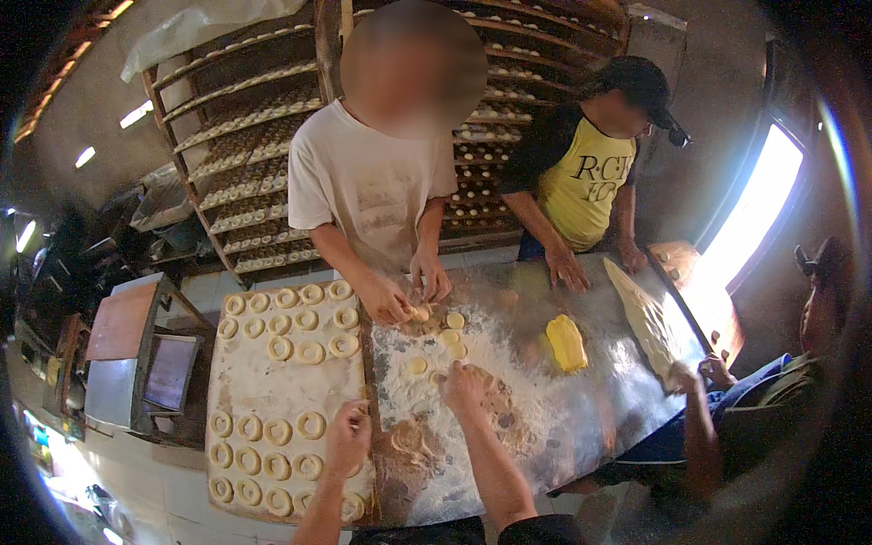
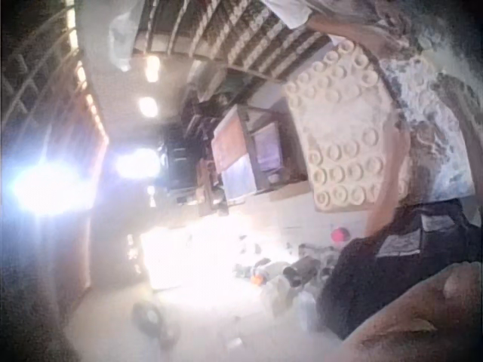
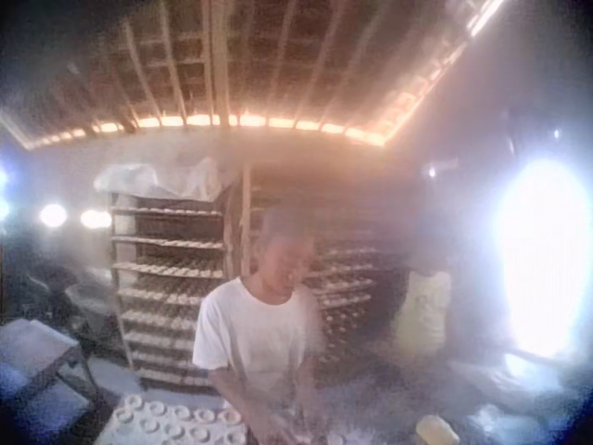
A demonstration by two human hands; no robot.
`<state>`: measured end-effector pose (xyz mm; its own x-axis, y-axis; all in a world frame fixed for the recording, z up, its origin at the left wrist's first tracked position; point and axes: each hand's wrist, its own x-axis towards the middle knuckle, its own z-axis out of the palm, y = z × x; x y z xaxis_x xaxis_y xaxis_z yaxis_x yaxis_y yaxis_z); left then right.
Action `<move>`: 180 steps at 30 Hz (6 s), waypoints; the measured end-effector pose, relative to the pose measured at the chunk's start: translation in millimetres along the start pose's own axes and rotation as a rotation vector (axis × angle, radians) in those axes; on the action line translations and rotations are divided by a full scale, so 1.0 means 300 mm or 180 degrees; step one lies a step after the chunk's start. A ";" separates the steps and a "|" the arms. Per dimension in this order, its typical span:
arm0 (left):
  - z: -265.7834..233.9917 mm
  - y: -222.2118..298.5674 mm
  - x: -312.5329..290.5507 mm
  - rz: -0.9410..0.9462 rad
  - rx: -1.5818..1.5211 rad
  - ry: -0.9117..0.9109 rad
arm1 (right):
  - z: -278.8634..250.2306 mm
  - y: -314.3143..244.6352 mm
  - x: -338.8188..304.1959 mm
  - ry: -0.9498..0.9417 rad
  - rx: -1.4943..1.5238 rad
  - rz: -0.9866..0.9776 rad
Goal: The person shapes small pieces of dough into rings by hand and places them on a wooden board. Another person works alongside, also shaping dough and arranging it on the board.
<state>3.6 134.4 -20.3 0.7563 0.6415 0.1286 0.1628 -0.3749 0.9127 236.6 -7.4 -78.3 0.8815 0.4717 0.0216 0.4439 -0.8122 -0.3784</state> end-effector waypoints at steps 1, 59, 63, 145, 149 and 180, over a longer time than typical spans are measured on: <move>0.062 0.035 0.006 -0.0014 0.0063 -0.0127 | -0.015 -0.019 0.004 -0.0134 -0.0002 -0.0184; -0.352 -0.098 0.033 0.0217 -0.0123 -0.0124 | 0.067 -0.710 -0.427 -0.0980 0.4058 -0.0748; -0.329 -0.099 0.103 0.0357 -0.0122 -0.0283 | 0.079 -0.701 -0.348 -0.0434 0.4888 -0.0882; -0.386 -0.115 -0.046 0.0083 -0.0487 0.0600 | 0.079 -0.787 -0.411 -0.1879 0.5860 -0.1294; -0.417 -0.148 -0.017 -0.0041 0.0133 0.0336 | 0.083 -0.799 -0.423 -0.1651 0.4209 -0.0831; -0.370 -0.283 0.437 -0.0346 0.0412 0.0085 | 0.159 -0.904 -0.089 -0.0580 0.2551 0.0170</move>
<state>18.7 324.6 -37.8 0.7130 0.6998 0.0436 0.3243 -0.3843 0.8644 84.9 216.6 -20.4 0.8275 0.5438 -0.1395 0.0919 -0.3763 -0.9219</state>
